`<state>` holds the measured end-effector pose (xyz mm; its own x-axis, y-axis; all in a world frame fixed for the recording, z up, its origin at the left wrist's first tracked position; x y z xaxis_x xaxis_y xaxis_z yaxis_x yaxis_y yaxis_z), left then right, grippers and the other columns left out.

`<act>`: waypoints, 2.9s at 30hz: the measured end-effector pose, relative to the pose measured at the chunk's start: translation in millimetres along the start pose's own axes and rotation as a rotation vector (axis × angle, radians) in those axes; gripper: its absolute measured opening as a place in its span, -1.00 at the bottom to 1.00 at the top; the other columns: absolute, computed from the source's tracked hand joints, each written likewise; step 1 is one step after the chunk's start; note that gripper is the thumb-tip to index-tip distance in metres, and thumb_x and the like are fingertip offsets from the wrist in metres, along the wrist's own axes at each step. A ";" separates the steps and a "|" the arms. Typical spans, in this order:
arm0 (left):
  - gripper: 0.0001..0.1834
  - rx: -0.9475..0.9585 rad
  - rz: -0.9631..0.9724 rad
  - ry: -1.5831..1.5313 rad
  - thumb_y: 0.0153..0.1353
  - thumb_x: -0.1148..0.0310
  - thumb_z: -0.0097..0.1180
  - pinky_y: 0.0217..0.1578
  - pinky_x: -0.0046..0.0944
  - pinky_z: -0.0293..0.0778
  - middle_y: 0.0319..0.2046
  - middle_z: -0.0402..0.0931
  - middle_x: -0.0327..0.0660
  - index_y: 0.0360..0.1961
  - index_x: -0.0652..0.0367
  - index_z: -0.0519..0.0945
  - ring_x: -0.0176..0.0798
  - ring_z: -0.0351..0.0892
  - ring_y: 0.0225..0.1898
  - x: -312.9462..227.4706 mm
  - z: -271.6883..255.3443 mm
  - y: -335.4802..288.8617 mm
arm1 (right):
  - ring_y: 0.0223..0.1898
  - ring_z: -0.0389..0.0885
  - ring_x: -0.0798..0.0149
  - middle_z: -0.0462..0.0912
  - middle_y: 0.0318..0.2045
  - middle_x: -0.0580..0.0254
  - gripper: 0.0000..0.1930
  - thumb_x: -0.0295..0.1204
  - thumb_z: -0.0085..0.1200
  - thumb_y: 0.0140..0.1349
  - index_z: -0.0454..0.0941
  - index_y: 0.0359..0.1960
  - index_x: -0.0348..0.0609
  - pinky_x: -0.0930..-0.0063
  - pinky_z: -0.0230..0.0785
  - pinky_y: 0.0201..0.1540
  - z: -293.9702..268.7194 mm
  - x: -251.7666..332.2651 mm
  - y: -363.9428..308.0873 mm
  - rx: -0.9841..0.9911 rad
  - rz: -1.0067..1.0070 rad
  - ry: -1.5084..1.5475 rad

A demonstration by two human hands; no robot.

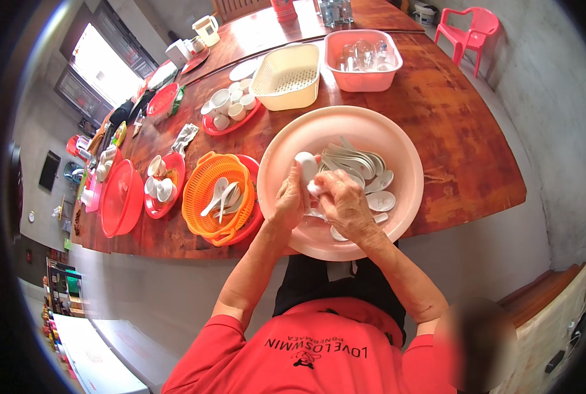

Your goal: The person washes a large quantity of white plastic spoons and forks by hand. They transfer the cutlery from an orange basket into a pink basin filled with water, scrub each piece individually, and place the cleaned items into a red basket on the table.

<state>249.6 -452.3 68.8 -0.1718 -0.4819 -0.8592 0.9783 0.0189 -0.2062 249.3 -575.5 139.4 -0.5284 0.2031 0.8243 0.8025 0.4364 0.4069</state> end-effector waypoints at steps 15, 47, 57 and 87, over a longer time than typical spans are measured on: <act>-0.50 0.058 0.152 0.417 0.30 -0.09 -0.29 -0.39 -0.43 0.22 -0.40 0.40 -0.32 -0.27 0.15 0.45 -0.44 0.27 -0.42 -0.6 15.2 -15.4 | -0.41 0.53 0.50 0.58 -0.44 0.30 -0.87 -0.60 0.00 0.13 0.54 -0.28 -0.23 0.66 0.40 -0.33 -8.7 -47.0 50.8 -0.256 0.235 0.165; -0.47 -0.032 0.615 0.673 0.05 0.49 0.20 -0.44 -0.32 0.38 -0.45 0.41 -0.19 0.02 0.17 0.23 -0.26 0.47 -0.46 -11.8 30.1 -20.7 | -0.41 0.48 0.54 0.53 -0.40 0.36 -0.84 -0.56 0.04 0.18 0.43 -0.20 -0.22 0.72 0.35 -0.39 -14.6 -64.0 20.3 -0.370 0.301 0.730; -0.66 0.076 -0.073 -0.301 0.29 -0.03 -0.18 -0.66 -0.48 0.20 -0.54 0.28 -0.37 -0.25 0.01 0.35 -0.50 0.22 -0.62 -1.5 21.2 -15.1 | -0.48 0.52 0.42 0.53 -0.49 0.28 -0.87 -0.55 0.07 0.11 0.55 -0.28 -0.25 0.52 0.37 -0.42 5.6 -28.7 18.6 -0.343 0.069 0.061; -0.74 -0.203 0.339 0.210 0.35 0.16 -0.20 -0.50 -0.45 0.27 -0.55 0.31 -0.32 -0.25 0.13 0.36 -0.50 0.25 -0.51 -10.8 0.6 -9.2 | -0.42 0.49 0.09 0.44 -0.48 0.13 -0.90 -0.52 0.06 0.06 0.55 -0.36 -0.14 0.29 0.34 -0.36 21.8 -2.9 19.4 -0.052 -0.144 -0.344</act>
<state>242.6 -447.8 80.2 0.1143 -0.2305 -0.9663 0.9445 0.3267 0.0338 260.4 -548.5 136.3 -0.6919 0.4291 0.5806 0.7215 0.4385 0.5358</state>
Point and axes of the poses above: each hand's wrist, its own y-axis towards the middle knuckle, its own z-axis out of the palm, x = y × z, the point moved 5 cm from there along y, towards the middle knuckle
